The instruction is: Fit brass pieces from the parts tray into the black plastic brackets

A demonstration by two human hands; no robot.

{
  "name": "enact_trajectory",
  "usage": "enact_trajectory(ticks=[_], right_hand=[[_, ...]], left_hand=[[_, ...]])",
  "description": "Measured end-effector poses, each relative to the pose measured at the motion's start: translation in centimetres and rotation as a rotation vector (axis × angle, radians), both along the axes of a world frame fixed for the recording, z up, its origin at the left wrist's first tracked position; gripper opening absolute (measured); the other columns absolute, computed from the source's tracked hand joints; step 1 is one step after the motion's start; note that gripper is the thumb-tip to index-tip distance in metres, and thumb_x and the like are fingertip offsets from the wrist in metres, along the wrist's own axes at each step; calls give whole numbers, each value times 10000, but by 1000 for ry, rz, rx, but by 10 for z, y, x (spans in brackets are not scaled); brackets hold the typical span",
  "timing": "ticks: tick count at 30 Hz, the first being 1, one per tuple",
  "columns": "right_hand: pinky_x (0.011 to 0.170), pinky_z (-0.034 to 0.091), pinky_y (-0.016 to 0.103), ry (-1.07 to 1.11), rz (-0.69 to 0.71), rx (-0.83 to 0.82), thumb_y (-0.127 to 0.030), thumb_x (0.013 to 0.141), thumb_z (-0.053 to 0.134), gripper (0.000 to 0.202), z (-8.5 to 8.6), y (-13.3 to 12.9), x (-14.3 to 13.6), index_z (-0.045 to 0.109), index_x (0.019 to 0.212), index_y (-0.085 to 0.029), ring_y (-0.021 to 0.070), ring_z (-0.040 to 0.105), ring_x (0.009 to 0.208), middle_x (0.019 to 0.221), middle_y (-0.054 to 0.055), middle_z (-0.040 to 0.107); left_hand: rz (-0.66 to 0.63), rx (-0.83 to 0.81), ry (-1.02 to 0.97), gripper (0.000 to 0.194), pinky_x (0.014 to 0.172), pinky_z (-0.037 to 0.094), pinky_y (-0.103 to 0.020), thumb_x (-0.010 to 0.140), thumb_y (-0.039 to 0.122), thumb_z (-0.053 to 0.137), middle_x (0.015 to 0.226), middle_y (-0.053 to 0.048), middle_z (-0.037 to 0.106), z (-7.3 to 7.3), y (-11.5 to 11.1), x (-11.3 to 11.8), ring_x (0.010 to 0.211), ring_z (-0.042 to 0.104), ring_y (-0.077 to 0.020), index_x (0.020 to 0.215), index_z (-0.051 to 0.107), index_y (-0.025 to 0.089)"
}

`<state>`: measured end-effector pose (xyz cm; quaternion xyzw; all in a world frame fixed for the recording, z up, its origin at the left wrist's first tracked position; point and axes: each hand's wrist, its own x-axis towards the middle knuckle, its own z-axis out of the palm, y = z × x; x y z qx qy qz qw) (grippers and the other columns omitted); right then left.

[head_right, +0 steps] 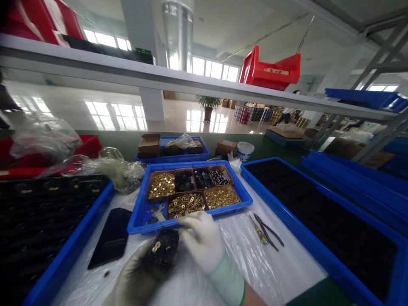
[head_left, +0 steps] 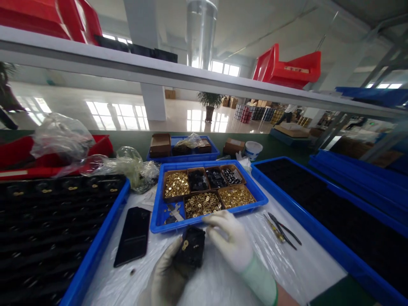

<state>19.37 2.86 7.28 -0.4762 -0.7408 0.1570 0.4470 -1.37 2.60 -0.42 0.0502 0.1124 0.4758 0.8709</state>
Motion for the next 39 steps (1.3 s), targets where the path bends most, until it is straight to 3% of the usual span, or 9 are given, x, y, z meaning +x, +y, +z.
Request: enact_trajectory(ticks=[4,10,14,18,23,26,30,35,39], right_hand=[[1100,576,404,-424,-259,-266,-130,1053,631,310,19,49,56,860,1211,-267,243,756,1201,1228,79,827],[949,590,331,-575,-315,-480,-49,820,793,213,16,110,103,878,897,-229,248,786,998,1012,67,838],[830,575,282,-583,-268,-544,-69,743,798,162,5,124,107,822,769,-227,225,782,887,901,41,829],[841,591,335,-536,-294,-511,-202,791,752,107,-3,129,113,742,689,-232,280,800,906,879,83,835],[903,638,408,-372,-345,-439,-483,870,642,287,-11,121,128,820,888,-259,346,826,1040,1047,97,881],[920,656,440,-50,-332,-424,-629,805,714,441,-14,99,114,861,987,-256,374,829,1054,1104,106,886],[880,656,429,278,-280,-445,-611,827,789,426,-9,50,60,869,1025,-242,326,822,898,1056,115,878],[838,623,370,359,-138,-404,-460,917,770,209,-1,4,-4,860,923,-272,265,770,899,950,56,838],[822,604,344,321,-10,-366,-364,980,730,190,-5,-5,-23,873,900,-267,232,732,898,915,40,771]], left_hand=[[63,-187,143,178,943,697,-417,987,179,735,1123,-114,916,14,2,-2,1008,874,-280,1079,884,208],[117,-233,143,165,908,690,-411,943,157,764,1079,-112,914,18,3,0,989,867,-284,1062,868,206],[133,-185,168,152,820,650,-375,892,241,872,1035,-106,899,19,-1,5,888,836,-260,1032,857,184],[137,-136,155,339,778,580,-340,773,352,1004,984,-94,875,20,-2,15,845,776,-233,1013,859,162],[183,-82,162,503,677,508,-341,648,435,1094,889,-81,844,24,-2,21,767,717,-226,981,869,133],[192,-58,141,528,753,547,-328,643,432,1113,969,-90,864,29,-4,21,841,740,-213,1010,881,133],[225,-1,120,520,937,584,-341,643,444,1114,1084,-96,884,35,-7,22,1031,781,-259,1036,898,180],[287,218,264,362,1043,572,-362,822,425,998,1204,-84,879,32,-8,17,1174,770,-287,1120,908,240],[273,238,362,516,1262,465,-475,802,458,1003,1334,-87,852,22,-6,9,1382,696,-365,1271,880,280]])
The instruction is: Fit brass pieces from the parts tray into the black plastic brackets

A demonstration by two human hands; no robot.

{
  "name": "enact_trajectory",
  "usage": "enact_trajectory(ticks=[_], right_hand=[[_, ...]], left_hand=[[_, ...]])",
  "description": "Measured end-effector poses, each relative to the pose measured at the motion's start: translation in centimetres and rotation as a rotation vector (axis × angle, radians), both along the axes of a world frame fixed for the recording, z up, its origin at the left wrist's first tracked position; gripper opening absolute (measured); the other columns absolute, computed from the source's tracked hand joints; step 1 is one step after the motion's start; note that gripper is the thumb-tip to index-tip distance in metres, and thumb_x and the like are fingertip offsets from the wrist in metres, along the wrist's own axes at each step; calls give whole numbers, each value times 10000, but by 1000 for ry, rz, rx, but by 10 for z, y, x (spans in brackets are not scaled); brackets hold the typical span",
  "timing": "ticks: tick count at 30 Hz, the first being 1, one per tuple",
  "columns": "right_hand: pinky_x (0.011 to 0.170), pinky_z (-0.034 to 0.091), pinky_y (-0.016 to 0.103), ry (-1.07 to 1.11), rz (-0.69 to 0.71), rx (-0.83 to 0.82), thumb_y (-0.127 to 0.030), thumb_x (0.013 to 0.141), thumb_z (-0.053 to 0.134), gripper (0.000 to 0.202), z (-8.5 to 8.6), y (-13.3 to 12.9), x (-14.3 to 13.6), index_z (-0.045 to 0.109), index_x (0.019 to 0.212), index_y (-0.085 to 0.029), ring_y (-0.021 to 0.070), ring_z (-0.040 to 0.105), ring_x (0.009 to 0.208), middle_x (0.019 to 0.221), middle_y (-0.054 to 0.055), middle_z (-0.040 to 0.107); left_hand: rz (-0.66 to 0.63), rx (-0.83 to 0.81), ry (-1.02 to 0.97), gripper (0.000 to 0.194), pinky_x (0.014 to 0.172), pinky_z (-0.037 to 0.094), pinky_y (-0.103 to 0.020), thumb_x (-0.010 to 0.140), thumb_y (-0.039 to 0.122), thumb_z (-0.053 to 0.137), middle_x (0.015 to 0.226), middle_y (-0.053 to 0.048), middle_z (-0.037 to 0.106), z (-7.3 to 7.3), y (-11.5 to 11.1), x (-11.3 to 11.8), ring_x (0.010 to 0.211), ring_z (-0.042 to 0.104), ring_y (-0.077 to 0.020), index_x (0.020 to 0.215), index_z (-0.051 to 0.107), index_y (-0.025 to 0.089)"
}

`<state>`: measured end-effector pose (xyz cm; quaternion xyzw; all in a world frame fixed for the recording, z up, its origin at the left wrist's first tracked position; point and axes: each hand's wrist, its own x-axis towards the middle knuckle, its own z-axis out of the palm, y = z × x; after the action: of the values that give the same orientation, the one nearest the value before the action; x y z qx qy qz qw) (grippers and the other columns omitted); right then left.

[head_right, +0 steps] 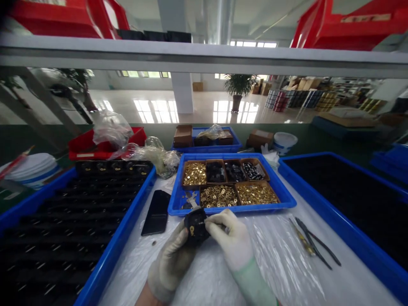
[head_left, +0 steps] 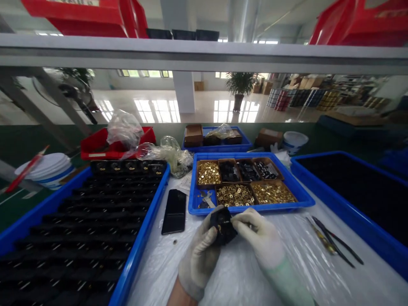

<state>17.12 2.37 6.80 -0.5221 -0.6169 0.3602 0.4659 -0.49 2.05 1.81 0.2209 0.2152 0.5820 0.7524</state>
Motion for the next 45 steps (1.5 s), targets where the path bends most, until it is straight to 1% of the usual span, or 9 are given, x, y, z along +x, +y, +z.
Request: enact_trajectory(ticks=[10,17,22,25,29,31,36,40,45], right_hand=[[742,549,299,-4,120,-87,-268,968,749,151,-12,-9,-7,895,929,-261,186,721,827,871,18,740],[736,538,306,82,105,-126,-247,899,777,110,-5,-9,-13,880,858,-249,189,723,807,840,13,764],[673,503,289,112,83,-135,-236,861,786,83,-11,-8,-17,854,813,-238,164,652,719,781,-8,694],[636,470,285,127,-6,-80,-242,871,769,97,-18,-11,-20,833,799,-236,155,610,672,750,-17,652],[731,538,320,94,-46,79,-256,1007,665,207,-21,-18,-22,866,959,-262,204,707,836,884,29,743],[756,540,341,-2,-12,184,-238,1038,639,235,-19,-22,-22,870,1020,-280,219,717,879,910,38,742],[758,471,391,-242,-53,356,-219,1072,620,244,-14,-26,-22,807,922,-262,240,669,857,859,37,676],[783,479,415,-236,-66,443,-189,1080,591,248,-13,-28,-22,812,1149,-279,253,664,893,941,50,697],[765,443,410,-282,-100,497,-166,1059,612,199,-12,-32,-25,783,1003,-250,245,630,866,899,41,651]], left_hand=[[-10,12,150,576,1325,399,-512,800,491,1003,1408,-90,825,1,0,-8,1467,633,-401,1331,861,322],[-13,11,201,588,1330,398,-511,790,477,1014,1444,-85,810,3,-1,-10,1481,621,-401,1338,859,334],[-23,16,256,688,1288,445,-537,715,512,1056,1418,-109,822,5,0,-9,1449,642,-423,1348,856,333],[-21,10,252,677,1302,431,-528,727,507,1050,1404,-102,828,4,0,-8,1451,643,-412,1351,853,334],[-20,-15,190,623,1318,423,-538,787,515,1011,1400,-92,827,3,-2,-7,1476,628,-409,1358,847,330],[-24,-30,171,615,1316,430,-542,793,516,1010,1399,-89,826,3,-2,-7,1478,629,-410,1357,846,334],[-27,-51,178,651,1320,431,-539,781,505,1018,1393,-94,825,3,-2,-5,1477,632,-414,1378,834,321],[-25,-47,171,652,1329,423,-524,786,523,1014,1458,-86,802,4,-2,-4,1498,613,-408,1382,832,333],[-21,-59,171,636,1331,422,-548,799,499,1008,1441,-97,810,3,-2,-6,1481,630,-411,1384,831,324]])
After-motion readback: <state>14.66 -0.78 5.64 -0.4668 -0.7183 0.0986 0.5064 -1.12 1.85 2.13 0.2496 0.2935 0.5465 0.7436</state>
